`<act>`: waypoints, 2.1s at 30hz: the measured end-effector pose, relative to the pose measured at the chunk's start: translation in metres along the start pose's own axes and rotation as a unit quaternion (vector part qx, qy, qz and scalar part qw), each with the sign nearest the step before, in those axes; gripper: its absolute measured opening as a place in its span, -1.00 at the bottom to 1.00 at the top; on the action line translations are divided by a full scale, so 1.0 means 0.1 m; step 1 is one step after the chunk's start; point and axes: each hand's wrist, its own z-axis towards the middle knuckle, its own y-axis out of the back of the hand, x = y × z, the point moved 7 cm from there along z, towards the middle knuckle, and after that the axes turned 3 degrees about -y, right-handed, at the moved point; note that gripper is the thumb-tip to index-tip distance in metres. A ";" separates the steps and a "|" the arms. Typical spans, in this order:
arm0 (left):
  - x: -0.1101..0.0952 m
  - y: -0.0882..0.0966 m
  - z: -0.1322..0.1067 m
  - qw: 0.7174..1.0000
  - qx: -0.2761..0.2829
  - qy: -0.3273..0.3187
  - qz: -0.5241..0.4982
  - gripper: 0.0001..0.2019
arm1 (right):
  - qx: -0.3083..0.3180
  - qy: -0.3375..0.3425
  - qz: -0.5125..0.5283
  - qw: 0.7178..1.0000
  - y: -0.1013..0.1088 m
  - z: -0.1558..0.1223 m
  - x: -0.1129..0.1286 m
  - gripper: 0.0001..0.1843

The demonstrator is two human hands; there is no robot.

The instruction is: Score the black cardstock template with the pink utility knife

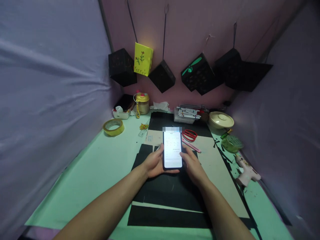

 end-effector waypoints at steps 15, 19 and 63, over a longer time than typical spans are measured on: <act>0.00 -0.05 -0.03 0.999 0.031 0.022 -0.008 -0.41 | -0.098 0.228 -0.278 0.928 0.14 -0.15 0.63 -0.55; 0.01 -0.04 -0.02 0.999 0.034 0.019 -0.009 -0.43 | -0.056 0.253 -0.382 0.887 0.10 -0.11 0.83 -0.56; 0.05 0.00 0.00 0.999 0.028 0.031 0.020 -0.46 | -0.006 0.417 -0.366 0.832 -0.03 -0.18 1.04 -0.74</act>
